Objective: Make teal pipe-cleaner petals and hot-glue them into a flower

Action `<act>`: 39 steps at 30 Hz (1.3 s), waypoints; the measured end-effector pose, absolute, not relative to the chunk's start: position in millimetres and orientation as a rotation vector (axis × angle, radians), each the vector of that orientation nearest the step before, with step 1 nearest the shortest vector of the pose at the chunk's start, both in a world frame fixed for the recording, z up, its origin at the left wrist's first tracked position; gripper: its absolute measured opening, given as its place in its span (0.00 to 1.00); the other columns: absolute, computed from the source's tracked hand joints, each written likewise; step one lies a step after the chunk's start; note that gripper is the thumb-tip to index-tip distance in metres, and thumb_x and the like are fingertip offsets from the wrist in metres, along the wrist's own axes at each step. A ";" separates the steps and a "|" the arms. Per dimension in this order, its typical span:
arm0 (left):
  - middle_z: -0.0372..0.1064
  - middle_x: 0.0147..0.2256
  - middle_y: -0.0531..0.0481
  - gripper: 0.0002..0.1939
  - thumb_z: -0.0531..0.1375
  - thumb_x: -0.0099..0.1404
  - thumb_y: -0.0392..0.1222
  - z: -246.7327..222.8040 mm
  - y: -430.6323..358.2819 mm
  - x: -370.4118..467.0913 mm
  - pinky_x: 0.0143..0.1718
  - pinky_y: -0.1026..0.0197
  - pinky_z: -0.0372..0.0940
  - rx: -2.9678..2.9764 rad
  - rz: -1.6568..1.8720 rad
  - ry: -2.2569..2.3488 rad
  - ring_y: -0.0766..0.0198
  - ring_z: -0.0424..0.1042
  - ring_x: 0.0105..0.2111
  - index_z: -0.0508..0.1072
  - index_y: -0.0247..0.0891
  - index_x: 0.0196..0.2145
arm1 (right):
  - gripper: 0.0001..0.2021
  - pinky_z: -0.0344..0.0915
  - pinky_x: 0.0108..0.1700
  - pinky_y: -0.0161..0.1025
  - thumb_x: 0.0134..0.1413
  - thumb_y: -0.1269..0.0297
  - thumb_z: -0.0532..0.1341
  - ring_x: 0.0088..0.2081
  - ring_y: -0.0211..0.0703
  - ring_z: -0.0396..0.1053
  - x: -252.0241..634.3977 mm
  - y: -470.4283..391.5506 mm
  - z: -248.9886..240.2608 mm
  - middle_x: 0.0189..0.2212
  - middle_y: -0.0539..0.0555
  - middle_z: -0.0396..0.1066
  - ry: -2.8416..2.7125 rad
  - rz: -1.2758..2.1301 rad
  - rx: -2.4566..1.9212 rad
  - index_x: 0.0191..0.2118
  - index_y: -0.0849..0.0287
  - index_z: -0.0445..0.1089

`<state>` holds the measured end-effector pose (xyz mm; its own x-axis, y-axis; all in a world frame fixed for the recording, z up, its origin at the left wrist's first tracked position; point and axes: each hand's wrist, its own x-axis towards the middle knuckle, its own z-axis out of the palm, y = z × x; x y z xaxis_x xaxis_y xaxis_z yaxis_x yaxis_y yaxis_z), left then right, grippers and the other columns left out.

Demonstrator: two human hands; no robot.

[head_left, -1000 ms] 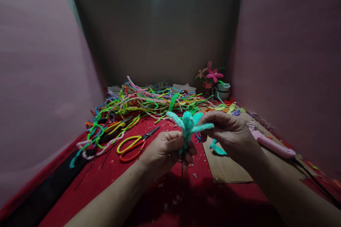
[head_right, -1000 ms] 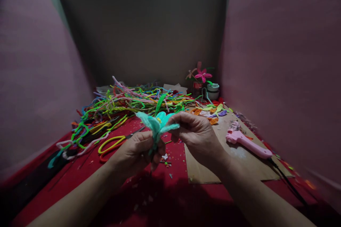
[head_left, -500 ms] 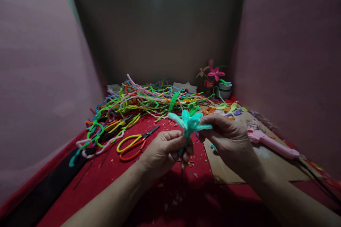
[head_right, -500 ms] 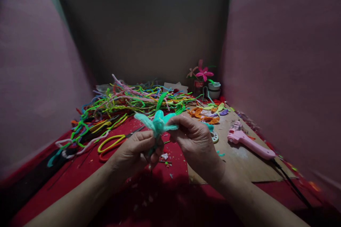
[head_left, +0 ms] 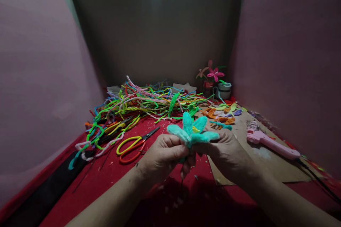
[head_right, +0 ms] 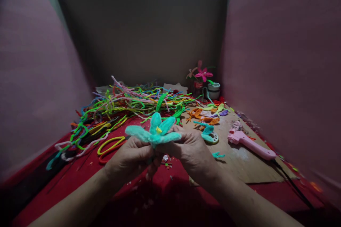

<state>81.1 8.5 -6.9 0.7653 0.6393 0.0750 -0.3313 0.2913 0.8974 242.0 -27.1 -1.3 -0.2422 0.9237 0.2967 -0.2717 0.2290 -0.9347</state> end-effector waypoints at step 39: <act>0.68 0.17 0.49 0.09 0.60 0.55 0.40 7.4 -8.5 86.2 0.26 0.62 0.62 1.437 0.899 0.588 0.68 0.64 0.18 0.75 0.32 0.22 | 0.11 0.56 0.24 0.34 0.47 0.62 0.62 0.18 0.32 0.60 233.0 -25.6 -0.4 0.14 0.46 0.60 -1.273 1.362 -0.580 0.19 0.61 0.68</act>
<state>86.2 -8.5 7.4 0.5620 0.8095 0.1701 -0.1678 -0.0899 0.9817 233.0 -25.6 -0.4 -0.2509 0.9133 0.3209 -0.3819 0.2112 -0.8998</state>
